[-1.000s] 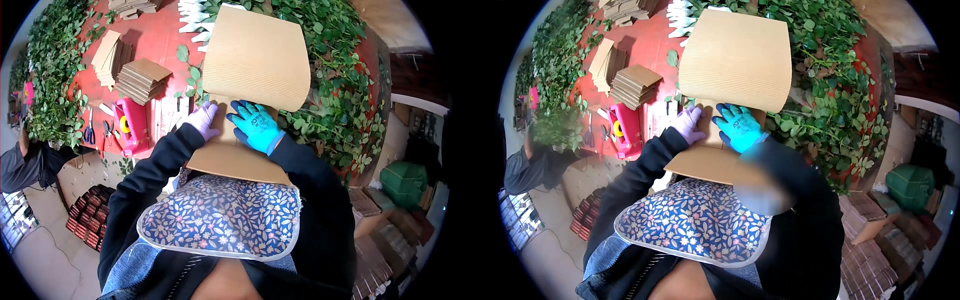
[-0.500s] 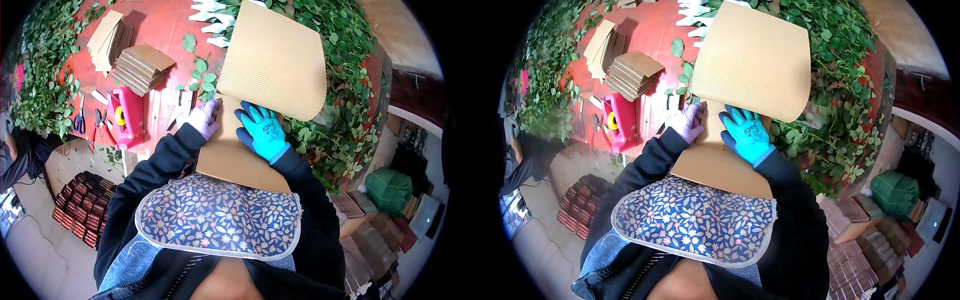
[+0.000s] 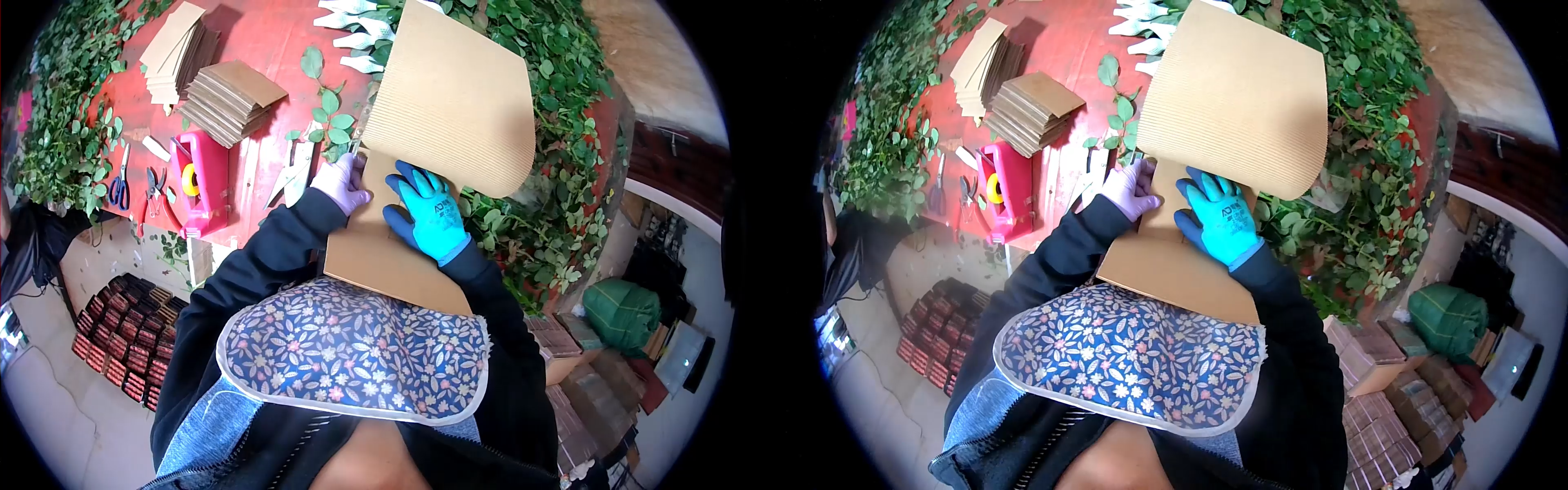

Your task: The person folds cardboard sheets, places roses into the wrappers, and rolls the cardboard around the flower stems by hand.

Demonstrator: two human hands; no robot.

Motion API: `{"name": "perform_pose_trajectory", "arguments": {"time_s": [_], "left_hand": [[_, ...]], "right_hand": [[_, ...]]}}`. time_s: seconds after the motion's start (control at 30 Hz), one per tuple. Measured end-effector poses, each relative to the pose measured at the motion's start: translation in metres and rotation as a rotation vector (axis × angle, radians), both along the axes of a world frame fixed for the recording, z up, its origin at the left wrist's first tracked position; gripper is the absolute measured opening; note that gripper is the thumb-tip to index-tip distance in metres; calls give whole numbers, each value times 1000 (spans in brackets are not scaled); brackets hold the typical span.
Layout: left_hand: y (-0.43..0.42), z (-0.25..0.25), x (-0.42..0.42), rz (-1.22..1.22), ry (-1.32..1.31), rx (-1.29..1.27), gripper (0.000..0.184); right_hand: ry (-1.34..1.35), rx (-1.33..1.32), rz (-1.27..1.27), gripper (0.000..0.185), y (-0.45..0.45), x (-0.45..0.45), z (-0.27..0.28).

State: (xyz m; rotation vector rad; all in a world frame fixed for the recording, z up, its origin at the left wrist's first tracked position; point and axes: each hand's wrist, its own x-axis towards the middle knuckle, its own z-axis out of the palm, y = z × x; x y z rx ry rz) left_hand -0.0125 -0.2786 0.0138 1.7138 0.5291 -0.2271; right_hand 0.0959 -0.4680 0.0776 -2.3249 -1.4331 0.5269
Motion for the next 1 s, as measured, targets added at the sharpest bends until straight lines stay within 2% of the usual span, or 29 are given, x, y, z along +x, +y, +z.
{"name": "perform_pose_trajectory", "arguments": {"time_s": [0.1, 0.17, 0.43, 0.57, 0.63, 0.67, 0.73, 0.77, 0.87, 0.93, 1.0], "left_hand": [[1, 3, 1, -13, 25, -6, 47], [1, 2, 0, -31, 25, 1, 45], [-2, 2, 0, -36, -150, 126, 40], [-4, 6, 7, -38, -71, 194, 41], [-7, 6, 10, -153, -131, 375, 47], [-9, 8, 12, -121, -133, 375, 47], [-4, 18, 2, -206, -74, 482, 56], [-1, 19, 6, -273, -45, 506, 67], [7, 19, 9, -219, -34, 419, 70], [8, 20, 2, -205, -58, 430, 66], [9, 30, 0, -141, -30, 428, 52]], "right_hand": [[-22, 0, -3, 44, 1, 1, 1], [28, 88, -6, 40, 2, 2, 2], [6, 139, 10, 37, 0, 2, -2], [-38, 89, 69, 38, 1, 7, -1], [-55, 74, 131, 41, -1, 12, -5], [-66, 54, 150, 42, -1, 14, -4], [-62, 37, 160, 47, 6, 3, -2], [-69, 33, 179, 47, 5, 4, -4], [-75, -10, 179, 51, 7, 3, -4], [-77, -37, 182, 53, 8, -1, -3], [-81, -48, 172, 52, 7, 1, -5]]}}
